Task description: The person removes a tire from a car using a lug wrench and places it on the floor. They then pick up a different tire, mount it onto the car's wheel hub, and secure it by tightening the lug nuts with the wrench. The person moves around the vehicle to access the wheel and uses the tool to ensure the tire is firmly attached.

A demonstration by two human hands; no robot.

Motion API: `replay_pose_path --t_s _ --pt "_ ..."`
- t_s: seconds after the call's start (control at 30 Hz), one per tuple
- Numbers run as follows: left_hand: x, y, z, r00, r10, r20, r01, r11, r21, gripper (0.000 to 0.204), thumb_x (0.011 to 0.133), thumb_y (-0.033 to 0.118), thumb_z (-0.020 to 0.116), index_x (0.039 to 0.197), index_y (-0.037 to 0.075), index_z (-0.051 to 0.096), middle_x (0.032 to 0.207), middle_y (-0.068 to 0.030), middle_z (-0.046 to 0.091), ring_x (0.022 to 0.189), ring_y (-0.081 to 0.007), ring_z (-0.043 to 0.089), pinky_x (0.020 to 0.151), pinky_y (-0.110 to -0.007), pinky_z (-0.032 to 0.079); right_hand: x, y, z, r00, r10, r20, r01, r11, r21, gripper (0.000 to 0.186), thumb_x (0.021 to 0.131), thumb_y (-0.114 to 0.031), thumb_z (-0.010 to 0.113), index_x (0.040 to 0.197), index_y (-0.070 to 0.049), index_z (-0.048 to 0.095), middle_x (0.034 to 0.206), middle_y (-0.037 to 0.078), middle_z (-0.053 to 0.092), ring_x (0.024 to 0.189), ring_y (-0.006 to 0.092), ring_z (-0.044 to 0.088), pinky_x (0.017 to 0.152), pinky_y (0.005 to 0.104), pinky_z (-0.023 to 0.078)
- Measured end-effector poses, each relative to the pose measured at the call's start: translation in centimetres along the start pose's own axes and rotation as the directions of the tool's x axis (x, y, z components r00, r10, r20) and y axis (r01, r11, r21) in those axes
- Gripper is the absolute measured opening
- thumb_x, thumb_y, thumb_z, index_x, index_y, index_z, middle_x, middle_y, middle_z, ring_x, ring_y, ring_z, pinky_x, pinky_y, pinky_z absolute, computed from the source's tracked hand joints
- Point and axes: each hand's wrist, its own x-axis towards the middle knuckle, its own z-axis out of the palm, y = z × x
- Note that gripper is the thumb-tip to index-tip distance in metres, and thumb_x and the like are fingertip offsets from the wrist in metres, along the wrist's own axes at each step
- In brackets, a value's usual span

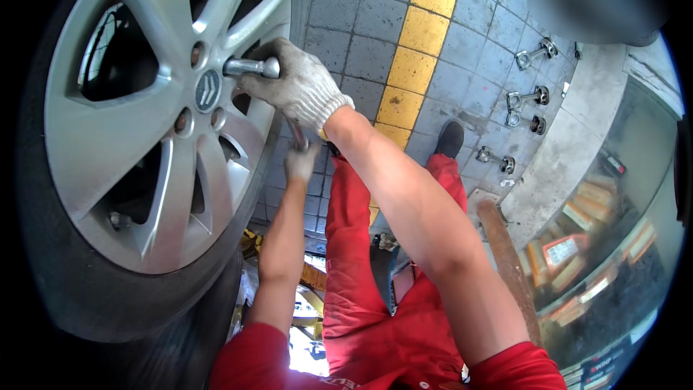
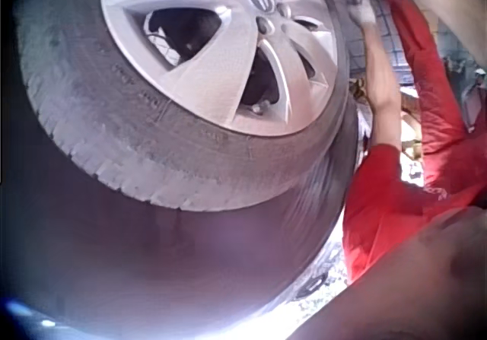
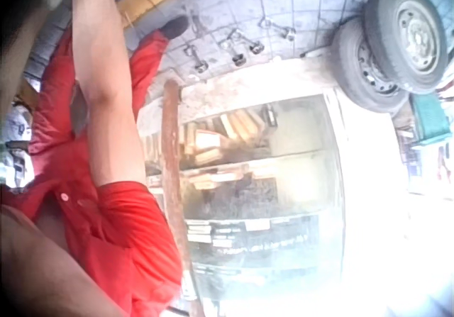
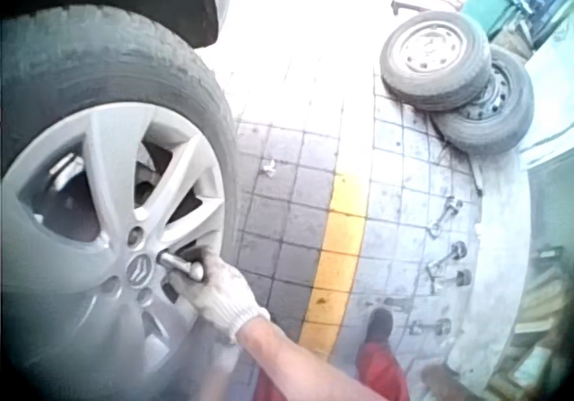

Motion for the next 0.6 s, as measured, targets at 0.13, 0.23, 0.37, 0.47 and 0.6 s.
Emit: replay_pose_path --t_s 0.13,0.23,0.37,0.47,0.6 --pt "-17.6 2.1 -10.0 0.985 -0.160 -0.063 0.170 0.961 0.218 0.063 0.092 0.044 0.081 0.127 -0.006 0.069 0.113 -0.0173 0.078 0.106 -0.0347 0.072 0.096 -0.047 0.053 -0.4 -1.7 -0.8 0.961 0.254 0.106 -0.273 0.825 0.496 0.067 0.091 -0.040 0.085 0.131 0.008 0.063 0.097 0.018 0.078 0.079 0.0221 0.077 0.073 0.0350 0.062" --pt "-26.9 0.4 -14.1 0.956 -0.128 -0.262 0.132 0.991 -0.003 0.043 0.086 0.032 0.088 0.104 -0.003 0.070 0.090 -0.0135 0.072 0.081 -0.0224 0.068 0.080 -0.040 0.054 -1.2 -3.7 0.9 0.912 0.349 0.213 -0.386 0.561 0.732 0.061 0.095 -0.038 0.082 0.126 0.010 0.061 0.086 0.013 0.074 0.065 0.0156 0.070 0.060 0.0312 0.059" --pt "-23.2 0.1 -13.0 0.980 -0.078 -0.181 0.094 0.992 0.078 0.049 0.088 0.038 0.085 0.107 -0.004 0.070 0.091 -0.0164 0.073 0.083 -0.0280 0.069 0.082 -0.045 0.055 -0.7 -2.3 1.7 0.948 0.302 0.101 -0.272 0.605 0.748 0.058 0.099 -0.034 0.078 0.128 0.013 0.058 0.088 0.020 0.075 0.065 0.0181 0.072 0.056 0.0326 0.059" --pt "-8.6 -4.9 -7.1 0.998 0.066 0.004 -0.066 0.993 0.096 0.060 0.091 0.049 0.080 0.117 -0.005 0.071 0.108 -0.0277 0.074 0.105 -0.0455 0.072 0.091 -0.050 0.054 -0.7 -1.4 1.3 0.986 0.142 -0.085 -0.096 0.910 0.403 0.057 0.094 -0.041 0.078 0.127 0.004 0.065 0.103 0.025 0.078 0.095 0.0339 0.079 0.082 0.0441 0.062" --pt "7.0 -0.7 1.8 0.999 0.042 -0.022 -0.040 0.996 0.085 0.087 0.096 0.059 0.072 0.158 0.001 0.049 0.157 -0.0213 0.058 0.144 -0.0280 0.057 0.116 -0.042 0.044 -1.1 -1.3 2.7 0.998 -0.048 -0.033 0.052 0.987 0.154 0.050 0.091 -0.043 0.079 0.123 -0.006 0.073 0.115 0.021 0.077 0.112 0.0382 0.074 0.101 0.0457 0.057"
